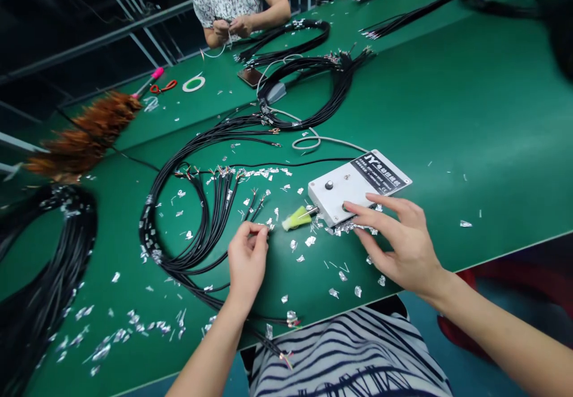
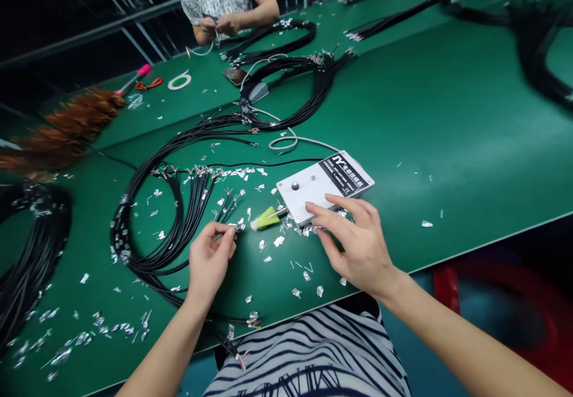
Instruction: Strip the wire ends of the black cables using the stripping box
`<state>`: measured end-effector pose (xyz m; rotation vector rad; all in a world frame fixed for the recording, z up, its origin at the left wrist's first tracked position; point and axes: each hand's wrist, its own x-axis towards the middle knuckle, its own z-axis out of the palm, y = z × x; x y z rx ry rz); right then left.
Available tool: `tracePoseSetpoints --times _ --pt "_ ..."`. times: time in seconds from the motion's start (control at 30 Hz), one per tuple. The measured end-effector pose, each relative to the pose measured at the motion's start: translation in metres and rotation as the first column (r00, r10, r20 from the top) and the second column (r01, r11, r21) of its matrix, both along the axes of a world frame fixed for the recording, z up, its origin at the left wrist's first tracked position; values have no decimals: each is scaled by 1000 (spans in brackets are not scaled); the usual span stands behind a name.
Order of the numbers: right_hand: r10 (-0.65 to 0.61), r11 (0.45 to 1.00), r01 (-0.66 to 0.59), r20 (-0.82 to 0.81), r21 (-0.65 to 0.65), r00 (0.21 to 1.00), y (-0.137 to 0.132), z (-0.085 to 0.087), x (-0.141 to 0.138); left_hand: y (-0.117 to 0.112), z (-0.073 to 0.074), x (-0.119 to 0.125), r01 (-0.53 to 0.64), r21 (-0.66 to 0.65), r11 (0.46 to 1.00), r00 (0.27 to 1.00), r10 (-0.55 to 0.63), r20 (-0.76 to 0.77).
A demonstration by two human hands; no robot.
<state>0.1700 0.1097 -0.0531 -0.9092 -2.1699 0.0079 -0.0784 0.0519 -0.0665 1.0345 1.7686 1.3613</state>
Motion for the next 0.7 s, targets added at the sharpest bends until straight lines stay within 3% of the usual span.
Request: tracePoseSetpoints --times 0.1,0.2,0.27,0.33,0.4,0.5,0.57,0.6,0.63,0.67,0.7 --pt "158 976 -165 -57 -145 986 -19 3 -10 17 3 -20 -46 67 997 999 47 -4" --pt "411 823 -413 -93 -390 907 -43 -2 -29 47 3 -49 -113 171 979 972 145 -183" --pt "485 733 -472 -109 -490 868 -56 -8 -42 67 0 -68 -107 139 984 863 162 -478" --pt "501 707 -483 -116 -517 858 -66 -13 -54 81 -3 -81 -103 44 994 713 104 -693" --pt "509 703 -501 -136 -504 850 -70 -16 -63 83 -2 -85 -106 -16 994 646 57 -761" --pt "477 702 -496 -181 -510 860 -67 -13 -70 62 9 -70 -82 59 995 614 97 -783" --pt "405 712 -443 -196 -545 893 -58 -8 -73 34 23 -51 29 116 993 603 75 -794" --pt "361 717 -408 -200 -564 911 -53 -5 -75 18 31 -40 132 98 986 630 -7 -777" --pt "318 721 -377 -207 -582 925 -47 -3 -76 2 38 -30 261 17 965 673 -169 -720" --pt "275 717 -353 -222 -602 936 -41 0 -77 -12 43 -21 381 -92 920 690 -349 -635" --pt "235 701 -337 -243 -628 941 -36 1 -79 -23 47 -13 442 -162 882 697 -451 -557"
